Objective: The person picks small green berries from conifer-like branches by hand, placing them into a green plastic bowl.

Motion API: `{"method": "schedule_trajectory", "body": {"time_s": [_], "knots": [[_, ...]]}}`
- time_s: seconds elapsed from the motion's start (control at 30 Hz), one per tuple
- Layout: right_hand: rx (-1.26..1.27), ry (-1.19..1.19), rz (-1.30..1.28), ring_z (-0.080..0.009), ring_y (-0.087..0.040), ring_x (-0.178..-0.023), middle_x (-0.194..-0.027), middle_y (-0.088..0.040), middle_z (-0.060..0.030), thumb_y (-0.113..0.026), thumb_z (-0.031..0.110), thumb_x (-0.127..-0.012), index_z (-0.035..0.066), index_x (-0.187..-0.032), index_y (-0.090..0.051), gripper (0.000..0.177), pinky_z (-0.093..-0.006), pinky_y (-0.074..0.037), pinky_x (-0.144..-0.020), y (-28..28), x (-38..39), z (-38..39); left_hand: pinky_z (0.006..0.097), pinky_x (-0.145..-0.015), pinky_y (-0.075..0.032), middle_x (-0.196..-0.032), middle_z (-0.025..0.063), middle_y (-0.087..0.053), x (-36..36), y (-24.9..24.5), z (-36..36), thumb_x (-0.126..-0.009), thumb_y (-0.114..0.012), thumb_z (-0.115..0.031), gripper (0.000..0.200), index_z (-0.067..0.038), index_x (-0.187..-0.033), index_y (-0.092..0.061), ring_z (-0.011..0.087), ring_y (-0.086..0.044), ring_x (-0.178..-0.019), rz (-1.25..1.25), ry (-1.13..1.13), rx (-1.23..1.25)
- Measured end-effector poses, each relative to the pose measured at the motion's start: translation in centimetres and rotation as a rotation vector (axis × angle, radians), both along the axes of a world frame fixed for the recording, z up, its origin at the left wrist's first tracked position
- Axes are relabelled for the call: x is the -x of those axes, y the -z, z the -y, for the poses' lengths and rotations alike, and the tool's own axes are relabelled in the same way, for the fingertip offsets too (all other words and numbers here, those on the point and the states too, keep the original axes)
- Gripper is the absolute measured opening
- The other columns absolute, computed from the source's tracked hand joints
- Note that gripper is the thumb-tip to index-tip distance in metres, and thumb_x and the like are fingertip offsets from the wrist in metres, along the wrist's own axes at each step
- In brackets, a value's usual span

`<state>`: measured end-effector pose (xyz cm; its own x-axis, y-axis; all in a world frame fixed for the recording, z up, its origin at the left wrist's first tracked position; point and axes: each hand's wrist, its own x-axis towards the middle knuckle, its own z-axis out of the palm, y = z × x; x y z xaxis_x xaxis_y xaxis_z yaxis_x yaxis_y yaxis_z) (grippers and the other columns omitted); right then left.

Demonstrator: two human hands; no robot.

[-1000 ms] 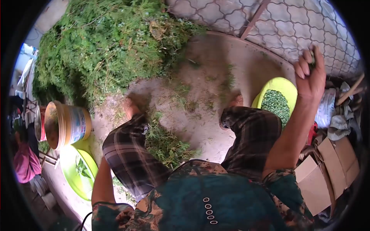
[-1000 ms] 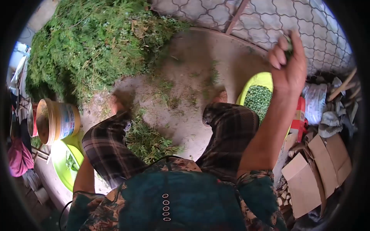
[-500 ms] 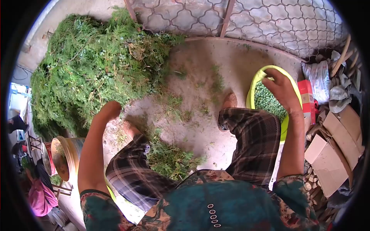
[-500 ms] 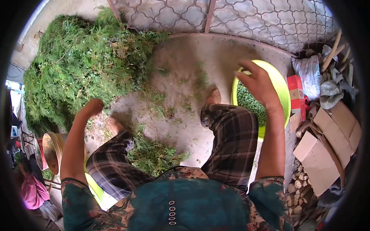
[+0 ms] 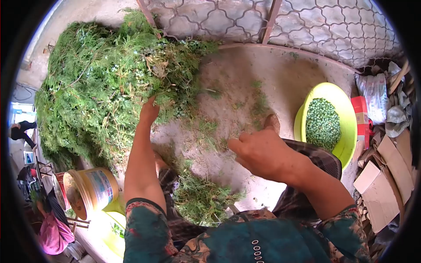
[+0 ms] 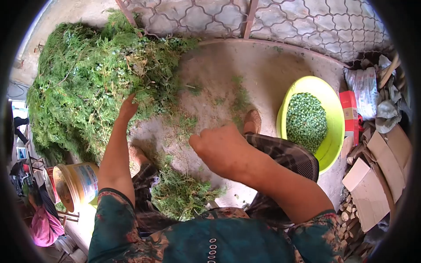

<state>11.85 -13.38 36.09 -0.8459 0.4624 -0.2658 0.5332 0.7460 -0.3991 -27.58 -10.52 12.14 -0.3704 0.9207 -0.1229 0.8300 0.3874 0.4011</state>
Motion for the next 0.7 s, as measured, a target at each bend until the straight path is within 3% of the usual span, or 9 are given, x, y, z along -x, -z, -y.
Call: {"method": "schedule_trajectory", "body": {"time_s": [0.07, 0.17, 0.2, 0.3, 0.33, 0.4, 0.47, 0.53, 0.7], "knots": [[-0.016, -0.018, -0.002, -0.0321, -0.058, -0.069, -0.072, -0.055, -0.012, -0.058, 0.013, -0.077, 0.004, -0.085, -0.047, 0.017, -0.045, -0.044, -0.066, -0.5, 0.3, -0.5, 0.0413, -0.085, -0.045, -0.107, 0.0174, -0.06, -0.2, 1.6, -1.0, -0.079, -0.059, -0.026, 0.044, -0.012, -0.12, -0.053, 0.0361, -0.056, -0.1, -0.049, -0.04, 0.0], [-0.078, -0.029, -0.1, -0.0305, -0.061, -0.066, -0.07, -0.058, -0.0141, -0.053, 0.004, -0.069, 0.0, -0.08, -0.051, 0.012, -0.0404, -0.048, -0.056, -0.3, 0.4, -1.2, 0.0381, -0.075, -0.05, -0.107, 0.0159, -0.061, -4.2, -2.6, -1.8, -0.077, -0.062, -0.028, 0.035, -0.014, -0.109, -0.06, 0.0284, -0.061, -0.092, -0.09, -0.494, 0.122], [-0.081, -0.032, -0.093, -0.0304, -0.061, -0.067, -0.07, -0.058, -0.0141, -0.053, 0.004, -0.069, 0.0, -0.08, -0.051, 0.012, -0.04, -0.048, -0.057, -0.2, 0.3, -1.2, 0.0381, -0.075, -0.05, -0.107, 0.0159, -0.061, -4.2, -2.2, -1.5, -0.077, -0.062, -0.028, 0.035, -0.014, -0.109, -0.06, 0.0284, -0.061, -0.092, -0.087, -0.49, 0.13], [-0.083, -0.038, -0.047, -0.0304, -0.061, -0.067, -0.071, -0.057, -0.014, -0.054, 0.004, -0.069, 0.0, -0.081, -0.051, 0.013, -0.0394, -0.048, -0.058, -0.3, 0.1, -1.2, 0.036, -0.063, -0.052, -0.098, 0.0107, -0.063, -2.3, 1.3, -0.3, -0.076, -0.067, -0.019, 0.032, -0.01, -0.106, -0.06, 0.0187, -0.062, -0.082, 0.252, -0.682, -0.282], [-0.087, -0.045, -0.015, -0.0306, -0.061, -0.067, -0.071, -0.057, -0.0139, -0.054, 0.004, -0.069, 0.0, -0.08, -0.051, 0.013, -0.0392, -0.048, -0.058, -0.3, 0.1, -1.0, 0.036, -0.063, -0.052, -0.098, 0.0107, -0.063, -2.8, 1.2, -0.2, -0.076, -0.067, -0.019, 0.032, -0.01, -0.106, -0.06, 0.0187, -0.062, -0.082, 0.251, -0.683, -0.275], [-0.078, -0.044, -0.045, -0.0306, -0.061, -0.067, -0.071, -0.057, -0.0138, -0.054, 0.004, -0.069, 0.0, -0.08, -0.051, 0.013, -0.0391, -0.048, -0.058, -0.3, 0.2, -0.8, 0.0399, -0.059, -0.051, -0.09, 0.0064, -0.062, -4.0, 0.9, 0.2, -0.079, -0.063, -0.014, 0.036, -0.008, -0.113, -0.054, 0.0199, -0.059, -0.076, 0.979, -0.963, -0.582], [-0.08, -0.038, -0.078, -0.0306, -0.061, -0.067, -0.07, -0.057, -0.0137, -0.053, 0.003, -0.069, 0.0, -0.08, -0.051, 0.012, -0.0391, -0.048, -0.058, -0.1, 0.2, -0.6, 0.0356, -0.063, -0.05, -0.097, 0.0055, -0.059, -3.5, 0.1, 1.1, -0.08, -0.059, -0.006, 0.039, -0.01, -0.118, -0.049, 0.0214, -0.058, -0.084, 1.175, -0.93, -0.47], [-0.027, -0.006, -0.066, -0.0331, -0.058, -0.071, -0.072, -0.055, -0.0121, -0.056, 0.013, -0.078, 0.003, -0.083, -0.047, 0.014, -0.0482, -0.042, -0.068, 0.4, 0.2, -0.3, 0.0356, -0.067, -0.049, -0.096, 0.006, -0.058, -3.4, -0.1, 1.9, -0.083, -0.053, -0.004, 0.032, -0.009, -0.114, -0.049, 0.0207, -0.057, -0.085, 1.572, -0.709, -0.423], [-0.046, 0.001, -0.108, -0.0342, -0.058, -0.07, -0.072, -0.055, -0.0133, -0.054, 0.013, -0.079, 0.002, -0.081, -0.048, 0.012, -0.0455, -0.044, -0.063, 1.1, 0.3, -0.4, 0.0315, -0.065, -0.048, -0.091, 0.0055, -0.057, -4.6, -3.1, 2.2, -0.084, -0.05, -0.005, 0.018, -0.009, -0.102, -0.049, 0.0194, -0.056, -0.074, 1.441, -0.545, -0.572]]}}
